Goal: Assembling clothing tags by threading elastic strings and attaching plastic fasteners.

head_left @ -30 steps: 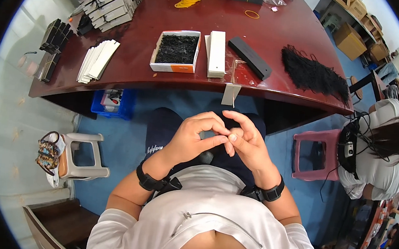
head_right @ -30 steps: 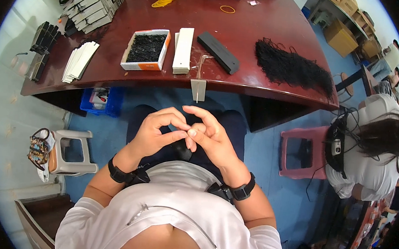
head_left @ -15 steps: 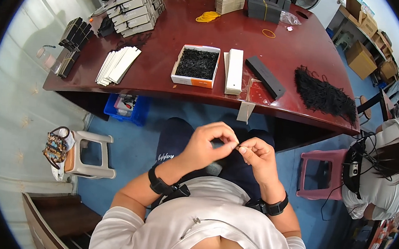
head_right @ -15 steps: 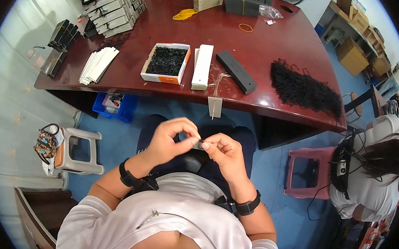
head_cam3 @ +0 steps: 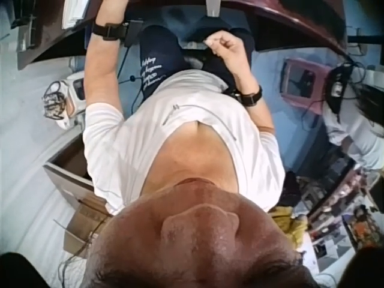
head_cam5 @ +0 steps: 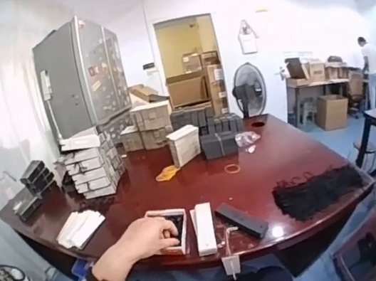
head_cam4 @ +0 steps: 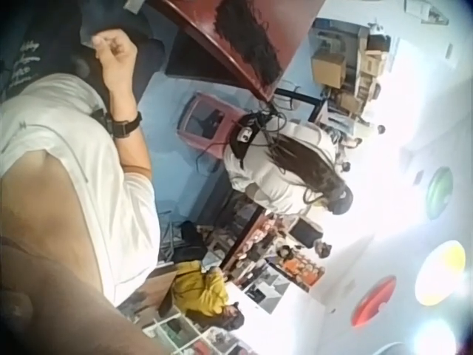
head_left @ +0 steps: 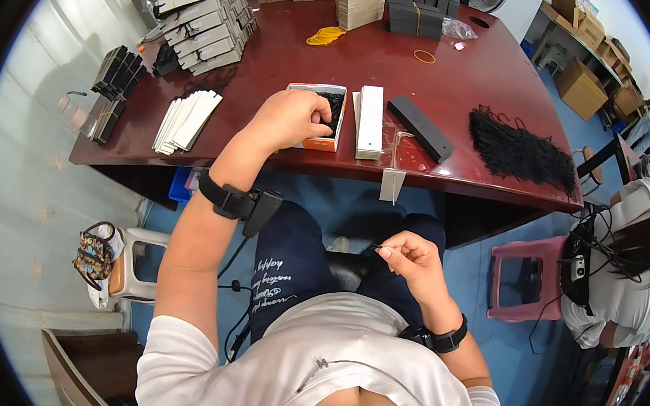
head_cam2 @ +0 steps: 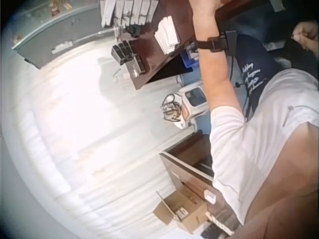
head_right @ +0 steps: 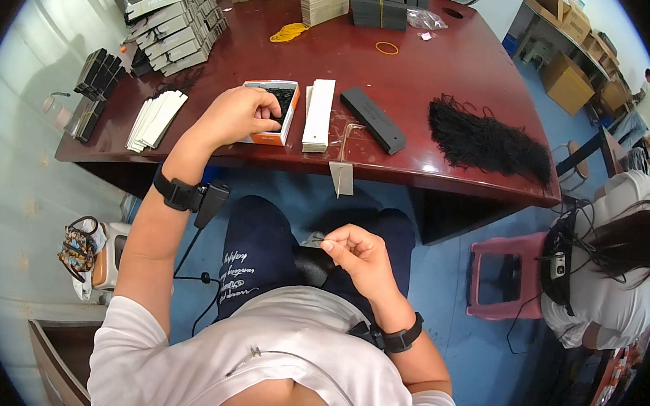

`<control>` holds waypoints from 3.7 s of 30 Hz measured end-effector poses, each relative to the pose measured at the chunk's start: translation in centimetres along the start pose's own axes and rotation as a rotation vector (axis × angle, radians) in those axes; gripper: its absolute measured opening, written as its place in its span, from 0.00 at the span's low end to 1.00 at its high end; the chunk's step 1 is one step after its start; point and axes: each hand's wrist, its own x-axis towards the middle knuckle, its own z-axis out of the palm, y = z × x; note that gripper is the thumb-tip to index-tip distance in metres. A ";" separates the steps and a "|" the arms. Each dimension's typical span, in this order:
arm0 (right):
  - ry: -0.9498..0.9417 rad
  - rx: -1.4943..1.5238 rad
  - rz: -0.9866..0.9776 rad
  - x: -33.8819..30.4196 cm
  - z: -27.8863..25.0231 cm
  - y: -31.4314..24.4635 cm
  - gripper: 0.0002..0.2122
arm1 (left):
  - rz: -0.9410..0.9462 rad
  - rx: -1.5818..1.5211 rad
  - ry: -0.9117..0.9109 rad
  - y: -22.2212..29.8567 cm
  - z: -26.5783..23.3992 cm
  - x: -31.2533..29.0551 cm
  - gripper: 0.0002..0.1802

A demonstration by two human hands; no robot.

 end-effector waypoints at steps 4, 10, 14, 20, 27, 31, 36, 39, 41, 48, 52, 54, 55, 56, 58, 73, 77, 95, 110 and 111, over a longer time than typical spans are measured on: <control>0.005 0.009 -0.009 0.0 -0.1 0.3 0.04 | 0.008 0.097 0.051 -0.5 0.4 0.5 0.07; -0.007 0.007 -0.015 0.0 -0.1 0.3 0.04 | -0.080 -0.351 0.185 -2.1 0.5 0.1 0.06; -0.013 0.013 -0.010 -0.1 0.0 0.3 0.04 | -0.105 -0.433 0.200 -2.9 0.9 -0.2 0.05; 0.087 0.024 -0.029 -0.2 -0.4 -0.2 0.04 | 0.007 -0.721 0.259 0.3 1.1 -3.3 0.08; 0.241 0.023 -0.144 0.9 0.7 -0.4 0.04 | 0.060 -0.870 0.087 8.0 8.5 -10.6 0.13; 0.239 0.012 -0.156 0.8 0.7 0.3 0.04 | 0.059 -0.975 0.075 9.3 10.8 -11.1 0.15; 0.234 -0.072 -0.200 0.3 0.7 0.1 0.04 | 0.042 -0.939 0.027 9.8 10.1 -11.3 0.25; 0.229 -0.137 -0.194 0.1 0.6 0.0 0.04 | 0.017 -0.962 -0.003 10.0 9.9 -11.4 0.34; 0.217 -0.197 -0.221 0.1 0.4 0.4 0.03 | 0.014 -0.976 0.001 9.9 9.9 -11.6 0.38; 0.323 -0.010 -0.225 -0.1 1.2 -0.2 0.02 | -0.001 -1.089 0.003 9.4 11.5 -11.2 0.22; 0.303 0.023 -0.249 -0.1 1.0 0.1 0.03 | -0.040 -1.223 -0.063 9.2 12.2 -11.1 0.04; 0.315 0.024 -0.268 0.0 1.3 -0.1 0.02 | -0.054 -1.279 -0.077 9.2 12.5 -11.1 0.04; 0.316 0.024 -0.267 0.0 1.3 0.0 0.02 | -0.049 -1.295 -0.083 9.1 12.5 -11.1 0.04; 0.314 0.027 -0.274 0.0 1.3 0.0 0.03 | -0.043 -1.312 -0.088 9.1 12.6 -11.1 0.03; 0.313 0.030 -0.280 0.1 1.4 0.1 0.03 | -0.036 -1.355 -0.038 9.1 13.2 -11.0 0.04; 0.392 -0.232 -0.273 0.0 1.5 0.4 0.02 | 0.003 -1.124 0.167 8.6 13.3 -11.1 0.05; 0.401 -0.279 -0.292 0.1 1.6 0.4 0.02 | 0.024 -1.057 0.197 8.8 13.1 -11.1 0.06; 0.372 -0.385 -0.287 0.2 1.5 -0.4 0.02 | 0.138 -0.743 0.343 9.6 12.3 -11.1 0.07; 0.194 -0.020 -0.192 0.1 0.7 0.2 0.04 | 0.054 -1.234 0.044 8.0 12.5 -11.5 0.09; 0.145 0.027 -0.166 0.1 0.7 0.2 0.04 | 0.076 -1.330 0.006 8.0 12.5 -11.4 0.10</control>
